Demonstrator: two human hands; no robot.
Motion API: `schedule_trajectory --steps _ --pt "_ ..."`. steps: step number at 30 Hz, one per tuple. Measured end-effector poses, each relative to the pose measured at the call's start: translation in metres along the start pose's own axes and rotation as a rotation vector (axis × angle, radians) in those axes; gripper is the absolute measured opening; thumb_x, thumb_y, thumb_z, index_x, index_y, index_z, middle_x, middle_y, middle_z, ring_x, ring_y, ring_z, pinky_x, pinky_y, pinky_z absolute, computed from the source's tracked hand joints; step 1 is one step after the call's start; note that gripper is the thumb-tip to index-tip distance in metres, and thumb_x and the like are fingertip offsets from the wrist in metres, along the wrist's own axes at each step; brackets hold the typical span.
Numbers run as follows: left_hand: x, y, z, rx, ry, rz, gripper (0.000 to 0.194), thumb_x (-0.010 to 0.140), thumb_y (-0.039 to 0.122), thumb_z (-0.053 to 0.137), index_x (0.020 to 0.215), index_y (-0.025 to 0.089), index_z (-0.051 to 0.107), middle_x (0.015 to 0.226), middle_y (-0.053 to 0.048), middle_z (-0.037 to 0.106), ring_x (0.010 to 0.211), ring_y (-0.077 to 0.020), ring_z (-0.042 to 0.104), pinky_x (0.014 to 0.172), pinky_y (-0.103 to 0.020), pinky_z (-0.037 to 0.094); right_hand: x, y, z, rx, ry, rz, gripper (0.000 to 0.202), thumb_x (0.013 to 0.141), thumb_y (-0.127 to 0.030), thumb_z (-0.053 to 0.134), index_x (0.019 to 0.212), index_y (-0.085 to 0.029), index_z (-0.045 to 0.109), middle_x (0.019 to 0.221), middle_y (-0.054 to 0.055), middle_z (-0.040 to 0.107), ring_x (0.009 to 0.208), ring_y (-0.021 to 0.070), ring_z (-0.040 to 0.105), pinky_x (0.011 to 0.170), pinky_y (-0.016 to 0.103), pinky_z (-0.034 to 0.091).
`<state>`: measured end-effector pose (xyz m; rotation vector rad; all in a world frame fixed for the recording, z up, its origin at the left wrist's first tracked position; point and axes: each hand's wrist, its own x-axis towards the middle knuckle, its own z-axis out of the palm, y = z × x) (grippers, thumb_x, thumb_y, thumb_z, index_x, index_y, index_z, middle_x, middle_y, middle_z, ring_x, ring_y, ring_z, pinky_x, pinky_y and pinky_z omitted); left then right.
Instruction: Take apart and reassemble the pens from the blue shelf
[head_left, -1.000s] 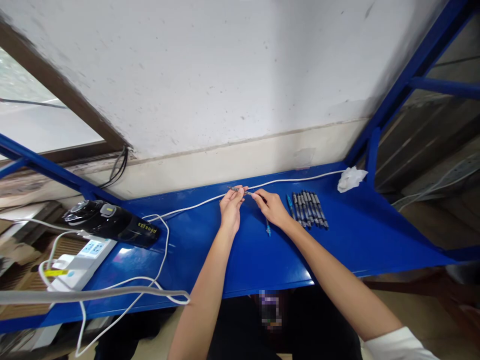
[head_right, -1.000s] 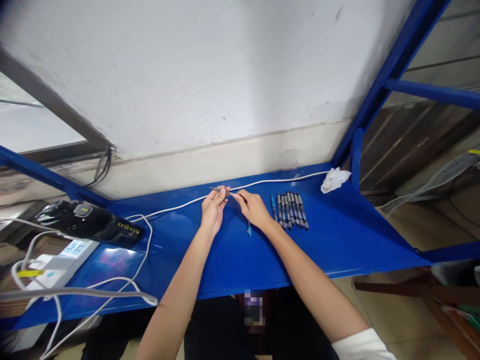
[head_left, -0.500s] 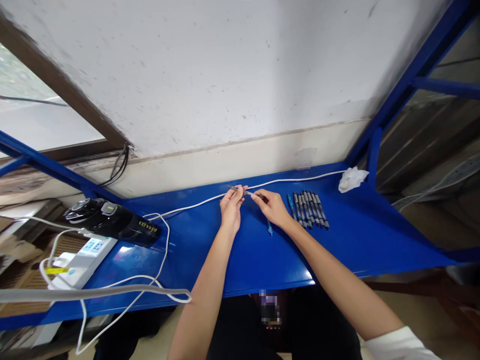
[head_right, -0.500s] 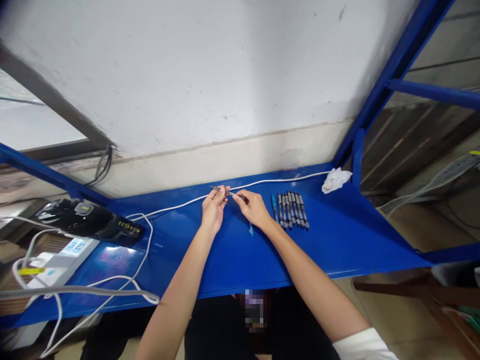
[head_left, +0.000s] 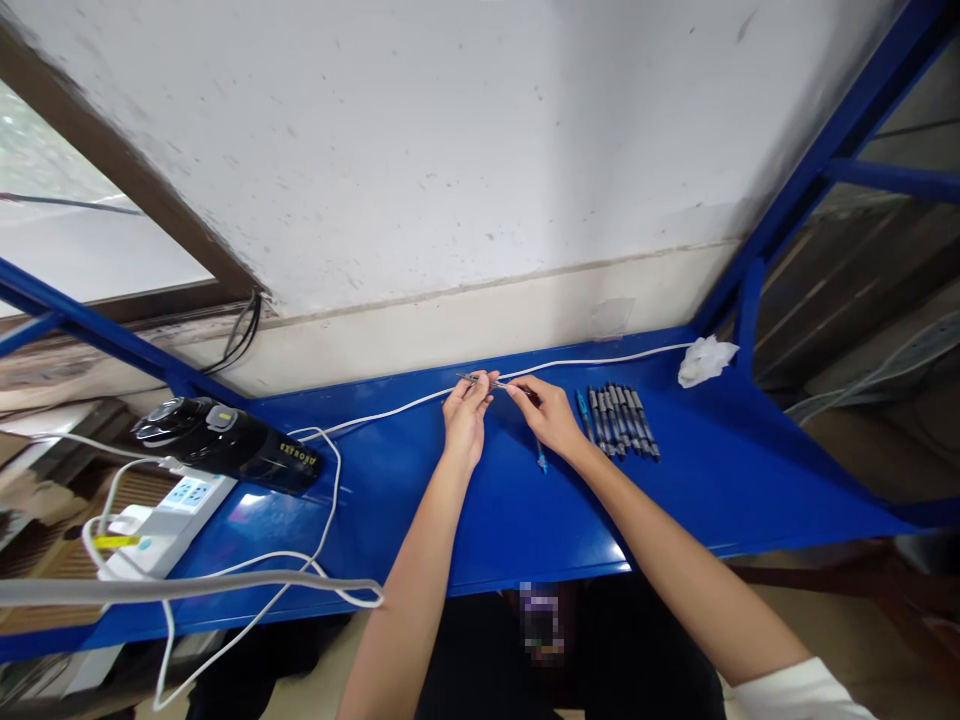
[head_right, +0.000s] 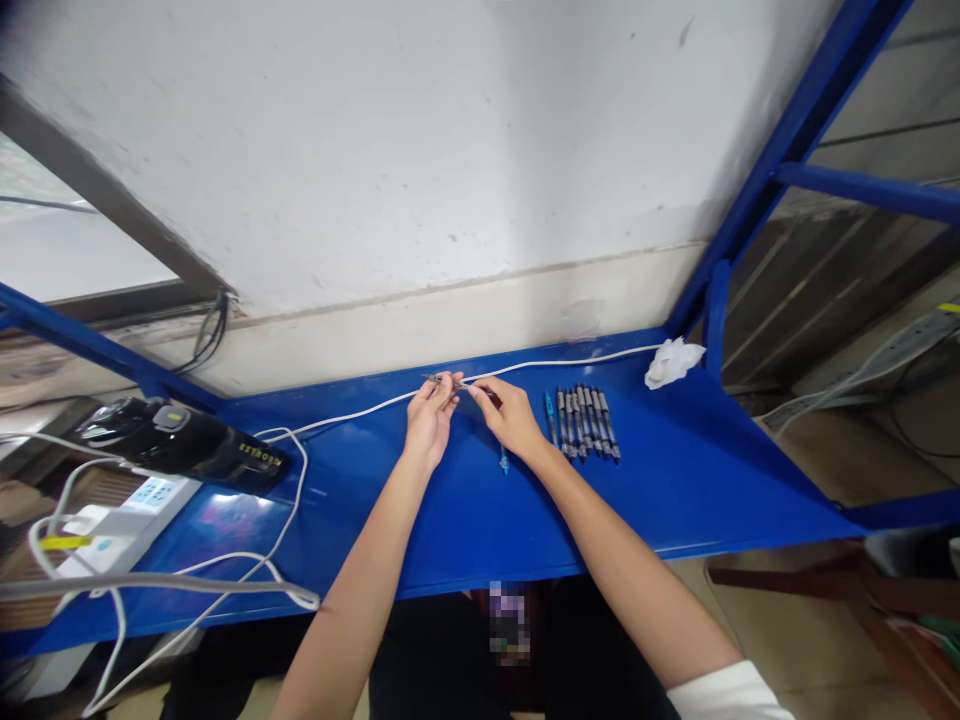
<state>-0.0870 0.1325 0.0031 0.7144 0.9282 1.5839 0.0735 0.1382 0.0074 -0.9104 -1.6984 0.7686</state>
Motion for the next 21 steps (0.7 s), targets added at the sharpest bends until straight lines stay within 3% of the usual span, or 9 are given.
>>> schedule_trajectory --steps 5,10,13,17,21 --pt "-0.001 0.001 0.002 0.017 -0.026 0.032 0.036 0.078 0.041 0.093 0.103 0.023 0.074 0.114 -0.008 0.083 0.109 -0.0216 0.073 0.09 -0.031 0.048 0.005 0.009 -0.002 0.134 -0.002 0.139 0.043 0.102 -0.06 0.061 0.09 -0.023 0.077 0.069 -0.001 0.062 0.062 0.018 0.051 0.059 0.03 0.037" --pt "-0.002 0.002 0.004 0.053 -0.028 0.071 0.034 0.078 0.04 0.093 0.1 0.021 0.074 0.107 -0.008 0.083 0.105 -0.0214 0.074 0.092 -0.032 0.048 0.008 0.012 -0.002 0.358 -0.026 0.266 0.049 0.094 -0.068 0.068 0.083 -0.021 0.077 0.06 -0.004 0.05 0.053 0.0142 0.04 0.051 0.028 0.029" --pt "-0.003 0.004 0.005 0.071 -0.027 0.093 0.036 0.078 0.04 0.094 0.101 0.021 0.074 0.105 -0.009 0.084 0.106 -0.0228 0.075 0.096 -0.034 0.048 0.008 0.009 0.0 0.485 -0.022 0.332 0.049 0.088 -0.07 0.074 0.078 -0.022 0.073 0.058 -0.005 0.048 0.051 0.0128 0.039 0.05 0.028 0.03" --pt "-0.006 0.003 0.009 0.093 -0.036 0.123 0.035 0.077 0.038 0.094 0.1 0.021 0.074 0.108 -0.011 0.084 0.109 -0.0245 0.076 0.1 -0.038 0.05 0.01 0.004 0.001 0.673 0.083 0.402 0.044 0.079 -0.064 0.086 0.082 -0.024 0.069 0.063 -0.004 0.055 0.053 0.0129 0.046 0.051 0.028 0.037" --pt "-0.009 0.0 0.012 0.163 -0.035 0.158 0.03 0.076 0.037 0.094 0.097 0.022 0.079 0.104 -0.008 0.084 0.101 -0.0235 0.076 0.094 -0.036 0.052 0.013 0.003 -0.002 0.771 0.166 0.415 0.042 0.077 -0.059 0.091 0.082 -0.024 0.069 0.067 -0.003 0.058 0.058 0.0138 0.049 0.054 0.029 0.043"
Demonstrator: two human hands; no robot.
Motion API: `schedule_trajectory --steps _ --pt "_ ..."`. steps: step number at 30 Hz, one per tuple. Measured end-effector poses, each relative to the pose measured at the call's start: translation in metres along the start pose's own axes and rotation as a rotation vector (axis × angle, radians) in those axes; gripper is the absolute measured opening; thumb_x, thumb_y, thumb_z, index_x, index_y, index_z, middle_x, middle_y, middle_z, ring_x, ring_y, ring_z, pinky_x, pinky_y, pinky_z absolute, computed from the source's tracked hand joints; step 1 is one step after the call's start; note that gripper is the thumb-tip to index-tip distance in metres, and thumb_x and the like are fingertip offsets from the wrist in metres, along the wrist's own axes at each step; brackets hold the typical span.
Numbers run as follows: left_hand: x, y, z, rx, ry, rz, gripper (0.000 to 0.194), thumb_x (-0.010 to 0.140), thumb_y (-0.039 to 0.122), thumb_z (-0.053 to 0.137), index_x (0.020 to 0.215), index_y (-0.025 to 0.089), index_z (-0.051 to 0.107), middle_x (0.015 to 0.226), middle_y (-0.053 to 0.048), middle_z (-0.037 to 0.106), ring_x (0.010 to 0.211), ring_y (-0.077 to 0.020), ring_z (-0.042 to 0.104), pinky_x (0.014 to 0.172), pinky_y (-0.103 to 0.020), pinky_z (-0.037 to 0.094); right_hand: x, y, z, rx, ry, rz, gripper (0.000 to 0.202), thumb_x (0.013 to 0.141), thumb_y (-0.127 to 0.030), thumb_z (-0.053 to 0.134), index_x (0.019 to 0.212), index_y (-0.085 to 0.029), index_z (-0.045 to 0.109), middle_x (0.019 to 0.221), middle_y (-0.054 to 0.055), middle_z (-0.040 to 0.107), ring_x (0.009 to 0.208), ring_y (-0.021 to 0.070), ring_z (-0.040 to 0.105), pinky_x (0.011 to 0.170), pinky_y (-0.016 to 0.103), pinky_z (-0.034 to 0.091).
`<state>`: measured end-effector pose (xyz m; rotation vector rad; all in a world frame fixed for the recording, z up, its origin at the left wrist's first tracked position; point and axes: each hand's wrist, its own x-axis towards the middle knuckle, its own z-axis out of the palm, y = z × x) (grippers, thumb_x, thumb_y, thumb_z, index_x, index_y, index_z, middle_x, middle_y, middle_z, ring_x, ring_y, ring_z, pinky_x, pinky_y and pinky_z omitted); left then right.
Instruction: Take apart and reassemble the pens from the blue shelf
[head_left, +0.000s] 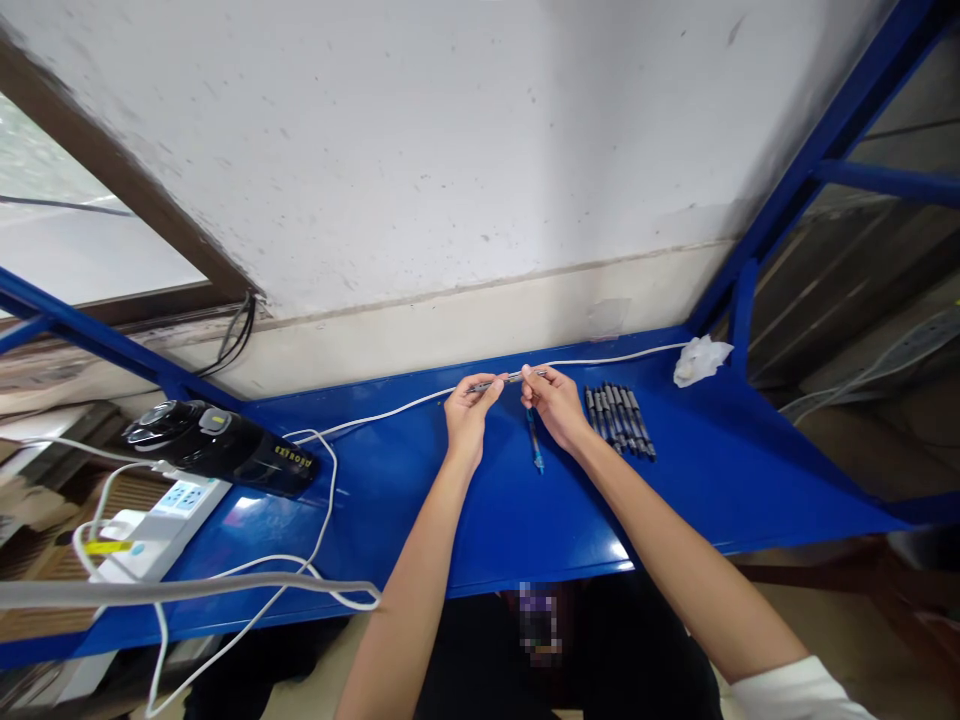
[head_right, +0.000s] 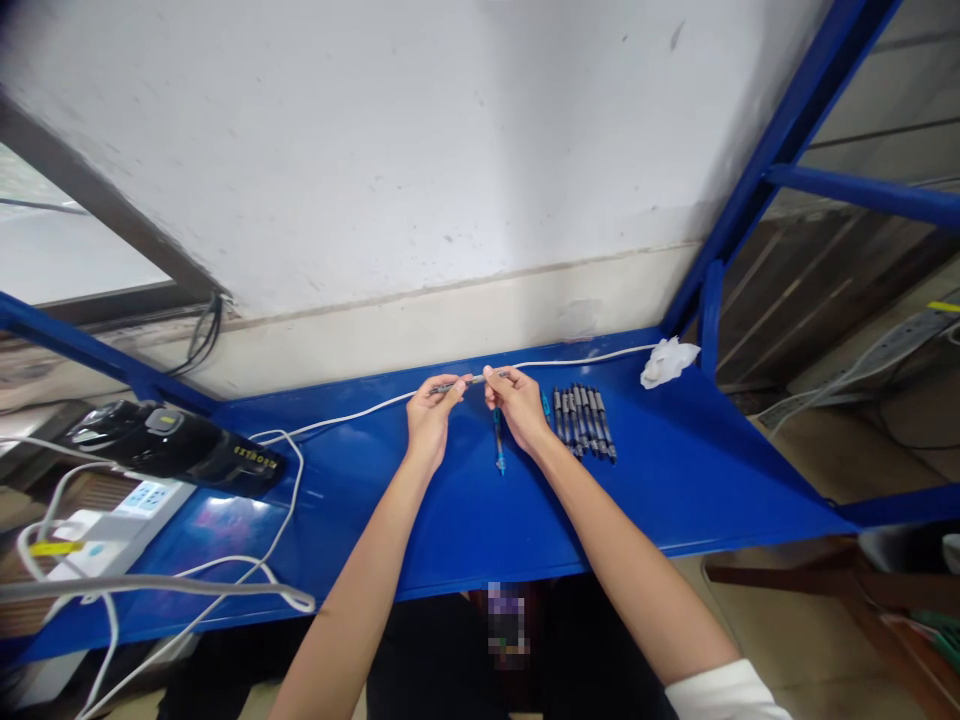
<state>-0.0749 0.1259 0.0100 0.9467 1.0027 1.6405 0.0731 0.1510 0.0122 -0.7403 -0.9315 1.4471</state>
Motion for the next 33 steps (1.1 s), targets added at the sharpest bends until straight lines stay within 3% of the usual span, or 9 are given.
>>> schedule_trajectory --steps 5,9,13,17,22,27,29,33 --pt "0.0 -0.001 0.0 0.101 0.0 0.027 0.026 0.074 0.036 0.095 0.093 0.023 0.084 0.094 -0.005 0.082 0.088 -0.0217 0.073 0.086 -0.036 0.052 0.002 -0.002 -0.001 -0.033 0.091 -0.055 0.046 0.081 -0.065 0.086 0.076 -0.026 0.061 0.066 -0.004 0.056 0.059 0.0144 0.053 0.055 0.029 0.049" --pt "-0.002 -0.002 0.002 0.192 -0.079 0.054 0.024 0.075 0.034 0.094 0.096 0.024 0.086 0.101 -0.008 0.083 0.094 -0.0259 0.074 0.091 -0.039 0.053 0.005 0.0 -0.004 -0.098 0.089 -0.08 0.051 0.086 -0.075 0.074 0.084 -0.026 0.06 0.089 0.002 0.071 0.084 0.0189 0.07 0.068 0.029 0.057" --pt "-0.009 -0.002 0.005 0.301 -0.133 0.11 0.016 0.078 0.03 0.091 0.094 0.028 0.087 0.096 -0.006 0.082 0.09 -0.0257 0.069 0.092 -0.039 0.051 0.006 0.002 -0.006 -0.067 0.014 -0.058 0.052 0.088 -0.077 0.069 0.088 -0.026 0.061 0.104 0.007 0.077 0.105 0.0244 0.075 0.084 0.034 0.061" --pt "-0.017 -0.001 0.009 0.345 -0.12 0.178 0.01 0.079 0.027 0.09 0.086 0.031 0.085 0.091 -0.005 0.077 0.095 -0.0275 0.065 0.1 -0.039 0.047 0.006 0.003 -0.005 0.016 0.018 -0.043 0.049 0.085 -0.071 0.079 0.084 -0.024 0.062 0.099 0.006 0.079 0.095 0.0221 0.077 0.089 0.036 0.062" --pt "-0.024 -0.003 0.014 0.407 -0.124 0.256 0.008 0.081 0.027 0.088 0.083 0.033 0.083 0.091 -0.007 0.075 0.103 -0.0312 0.064 0.107 -0.043 0.044 0.005 0.002 -0.004 0.037 0.071 -0.042 0.051 0.081 -0.069 0.084 0.079 -0.024 0.06 0.097 0.006 0.08 0.08 0.0194 0.077 0.078 0.034 0.063" --pt "-0.026 -0.001 0.014 0.444 -0.076 0.274 0.007 0.082 0.028 0.089 0.083 0.032 0.083 0.095 -0.008 0.078 0.109 -0.0318 0.066 0.108 -0.043 0.043 0.004 0.001 -0.002 0.131 0.086 -0.001 0.05 0.076 -0.066 0.09 0.081 -0.023 0.064 0.099 0.006 0.082 0.081 0.0199 0.078 0.077 0.032 0.064" --pt "-0.026 0.001 0.013 0.53 -0.077 0.35 0.004 0.085 0.029 0.086 0.089 0.031 0.084 0.097 -0.008 0.08 0.106 -0.0308 0.068 0.105 -0.044 0.045 0.003 0.001 -0.002 0.154 0.074 0.024 0.05 0.076 -0.067 0.09 0.085 -0.023 0.067 0.099 0.006 0.082 0.084 0.0212 0.08 0.077 0.032 0.064" --pt "-0.027 0.001 0.012 0.866 -0.116 0.642 0.01 0.097 0.026 0.071 0.1 0.024 0.081 0.098 -0.008 0.081 0.097 -0.0267 0.071 0.094 -0.043 0.052 0.003 0.001 -0.001 0.197 0.069 0.045 0.048 0.077 -0.064 0.091 0.085 -0.022 0.069 0.098 0.005 0.083 0.084 0.0196 0.081 0.071 0.027 0.063"
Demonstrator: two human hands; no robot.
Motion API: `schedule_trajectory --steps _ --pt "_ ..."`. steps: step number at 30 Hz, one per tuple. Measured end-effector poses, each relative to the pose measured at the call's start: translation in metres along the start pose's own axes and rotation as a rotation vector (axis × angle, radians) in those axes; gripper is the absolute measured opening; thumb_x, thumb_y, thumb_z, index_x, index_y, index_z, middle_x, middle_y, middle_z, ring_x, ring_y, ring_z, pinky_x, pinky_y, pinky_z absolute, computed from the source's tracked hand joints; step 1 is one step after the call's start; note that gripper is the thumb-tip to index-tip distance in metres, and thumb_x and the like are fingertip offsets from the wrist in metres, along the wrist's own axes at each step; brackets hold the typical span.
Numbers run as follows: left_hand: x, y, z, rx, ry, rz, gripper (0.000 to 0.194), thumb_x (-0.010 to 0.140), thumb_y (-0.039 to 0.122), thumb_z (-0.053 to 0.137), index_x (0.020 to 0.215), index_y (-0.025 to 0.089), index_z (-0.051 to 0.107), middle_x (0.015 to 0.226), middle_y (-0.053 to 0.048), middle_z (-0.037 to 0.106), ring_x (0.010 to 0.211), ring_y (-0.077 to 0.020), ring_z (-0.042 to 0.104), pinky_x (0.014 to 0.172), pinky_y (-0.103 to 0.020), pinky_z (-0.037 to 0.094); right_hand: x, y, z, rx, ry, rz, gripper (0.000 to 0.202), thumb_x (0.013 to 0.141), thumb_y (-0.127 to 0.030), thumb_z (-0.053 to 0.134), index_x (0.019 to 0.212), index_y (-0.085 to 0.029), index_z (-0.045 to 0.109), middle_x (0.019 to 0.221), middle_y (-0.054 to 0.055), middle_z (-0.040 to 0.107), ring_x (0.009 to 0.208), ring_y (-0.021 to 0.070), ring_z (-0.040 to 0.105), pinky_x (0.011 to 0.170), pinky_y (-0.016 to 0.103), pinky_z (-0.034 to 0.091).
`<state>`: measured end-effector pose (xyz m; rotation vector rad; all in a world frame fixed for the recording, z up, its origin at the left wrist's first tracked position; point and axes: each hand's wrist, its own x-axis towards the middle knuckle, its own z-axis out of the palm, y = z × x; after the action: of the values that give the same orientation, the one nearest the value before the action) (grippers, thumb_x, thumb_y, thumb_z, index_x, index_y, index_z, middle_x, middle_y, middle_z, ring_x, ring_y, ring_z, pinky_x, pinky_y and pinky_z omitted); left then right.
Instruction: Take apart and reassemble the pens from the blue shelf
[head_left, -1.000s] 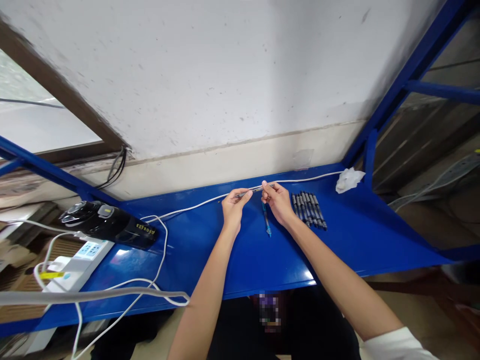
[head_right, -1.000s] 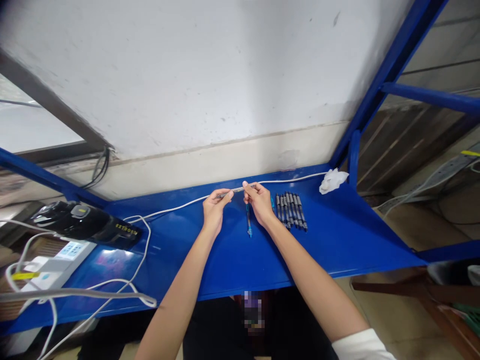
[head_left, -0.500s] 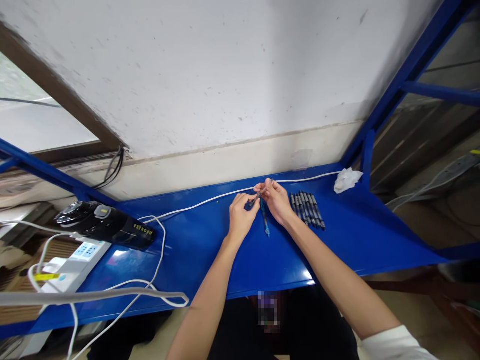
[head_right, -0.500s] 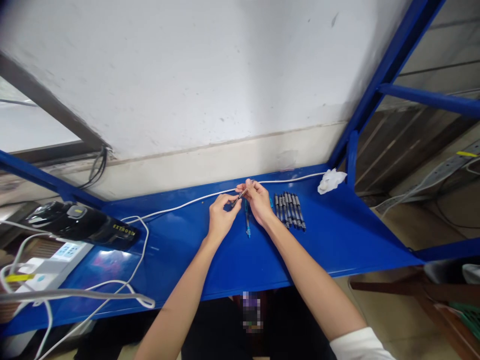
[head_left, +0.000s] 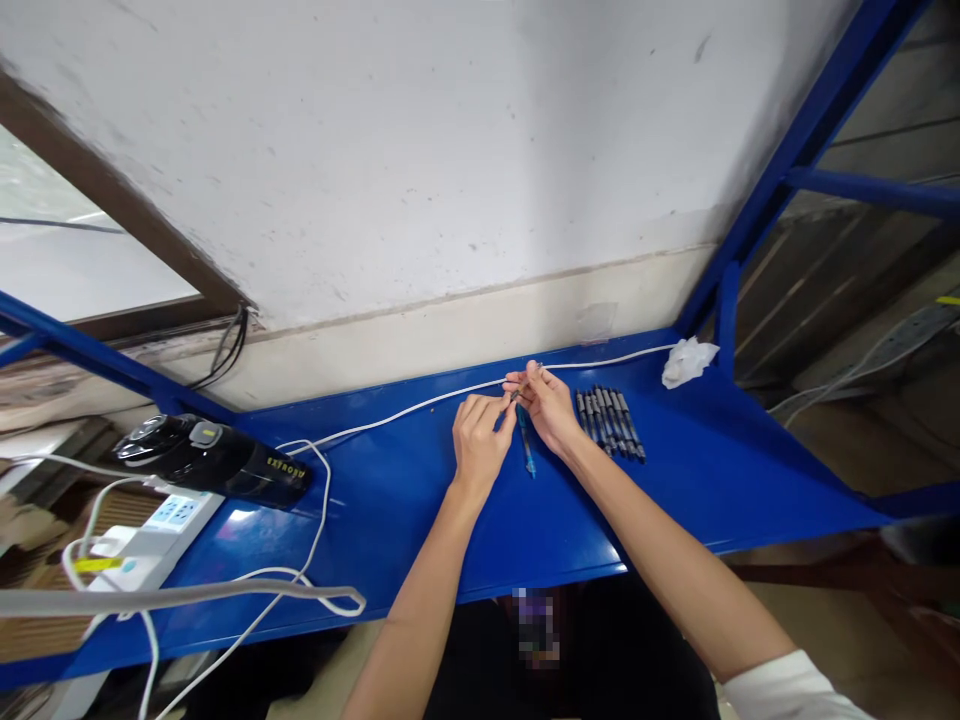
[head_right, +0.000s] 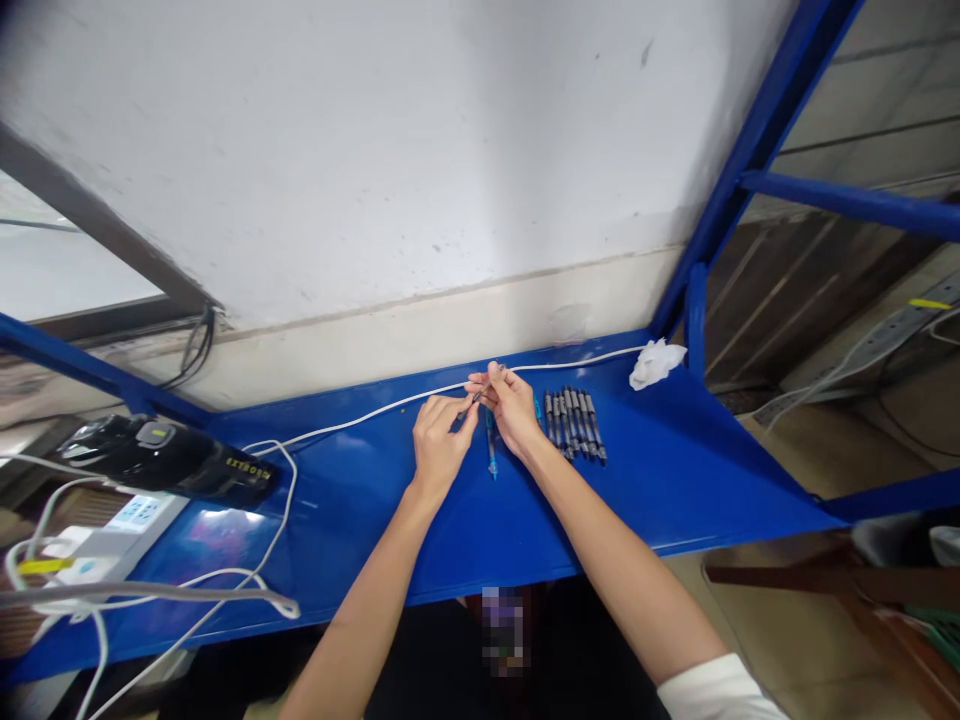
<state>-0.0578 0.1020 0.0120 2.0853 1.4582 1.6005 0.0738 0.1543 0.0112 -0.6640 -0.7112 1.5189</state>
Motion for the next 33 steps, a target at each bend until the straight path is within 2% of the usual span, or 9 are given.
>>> schedule_trajectory --steps 6,11,14,17,22,26,28,30,33 --pt "-0.003 0.0 0.002 0.247 0.019 0.231 0.012 0.101 0.018 0.065 0.102 0.021 0.076 0.098 -0.008 0.081 0.094 -0.0239 0.072 0.086 -0.04 0.055 0.0 0.001 0.0 0.021 0.028 -0.025 0.048 0.078 -0.06 0.092 0.077 -0.022 0.063 0.096 0.007 0.084 0.08 0.0197 0.082 0.065 0.024 0.061" --pt "0.006 0.004 -0.003 0.259 -0.002 0.205 0.012 0.1 0.022 0.068 0.11 0.021 0.075 0.105 -0.009 0.082 0.105 -0.0262 0.073 0.094 -0.044 0.056 0.001 0.001 0.0 0.1 0.035 -0.033 0.047 0.077 -0.056 0.094 0.079 -0.021 0.062 0.093 0.005 0.081 0.076 0.0166 0.078 0.07 0.025 0.062" --pt "-0.003 0.029 -0.019 0.209 0.012 0.154 0.028 0.097 0.027 0.075 0.124 0.021 0.071 0.118 -0.012 0.08 0.113 -0.0282 0.072 0.102 -0.048 0.056 0.003 -0.003 -0.002 0.226 0.016 -0.023 0.046 0.079 -0.056 0.093 0.085 -0.021 0.064 0.082 0.0 0.075 0.072 0.0143 0.073 0.075 0.028 0.063" --pt "-0.054 0.073 -0.034 0.039 0.005 0.177 0.025 0.094 0.015 0.075 0.118 0.025 0.072 0.102 -0.006 0.081 0.093 -0.0213 0.077 0.089 -0.038 0.061 0.006 -0.009 -0.005 0.37 -0.017 0.024 0.039 0.09 -0.052 0.086 0.087 -0.023 0.061 0.063 -0.008 0.055 0.054 0.0094 0.054 0.058 0.023 0.055" --pt "-0.201 0.121 -0.028 -0.081 -0.122 0.187 0.011 0.095 0.027 0.067 0.085 0.028 0.073 0.064 0.0 0.071 0.054 -0.0182 0.067 0.069 -0.036 0.061 0.005 -0.02 -0.012 0.536 -0.169 0.211 0.042 0.102 -0.05 0.068 0.074 -0.023 0.052 0.053 -0.011 0.031 0.042 0.0087 0.026 0.04 0.02 0.027" --pt "-0.261 0.082 -0.016 0.016 -0.691 -0.122 0.01 0.091 0.024 0.07 0.095 0.03 0.077 0.087 -0.003 0.081 0.079 -0.0228 0.077 0.082 -0.035 0.063 0.001 -0.024 -0.018 0.584 -0.196 0.245 0.042 0.102 -0.043 0.056 0.067 -0.024 0.044 0.051 -0.011 0.026 0.042 0.0094 0.017 0.038 0.022 0.019" --pt "-0.259 0.049 -0.017 0.158 -0.816 -0.462 0.025 0.09 0.029 0.071 0.114 0.029 0.078 0.118 -0.009 0.081 0.112 -0.0316 0.076 0.105 -0.044 0.057 0.001 -0.025 -0.021 0.599 -0.19 0.252 0.041 0.101 -0.041 0.052 0.066 -0.024 0.042 0.05 -0.011 0.024 0.042 0.0095 0.014 0.039 0.023 0.017" --pt "-0.247 0.021 -0.019 0.232 -0.945 -0.709 0.028 0.09 0.034 0.072 0.117 0.029 0.079 0.121 -0.009 0.081 0.125 -0.0375 0.07 0.12 -0.051 0.044 0.001 -0.025 -0.023 0.605 -0.174 0.259 0.039 0.1 -0.04 0.051 0.066 -0.025 0.04 0.05 -0.011 0.023 0.042 0.0095 0.012 0.039 0.023 0.016" --pt "-0.227 0.002 -0.016 0.24 -1.017 -0.894 0.031 0.086 0.037 0.08 0.116 0.031 0.079 0.127 -0.005 0.078 0.127 -0.0395 0.067 0.114 -0.048 0.05 0.002 -0.027 -0.026 0.603 -0.148 0.264 0.038 0.099 -0.039 0.051 0.067 -0.025 0.037 0.05 -0.011 0.02 0.042 0.0094 0.009 0.039 0.022 0.014"
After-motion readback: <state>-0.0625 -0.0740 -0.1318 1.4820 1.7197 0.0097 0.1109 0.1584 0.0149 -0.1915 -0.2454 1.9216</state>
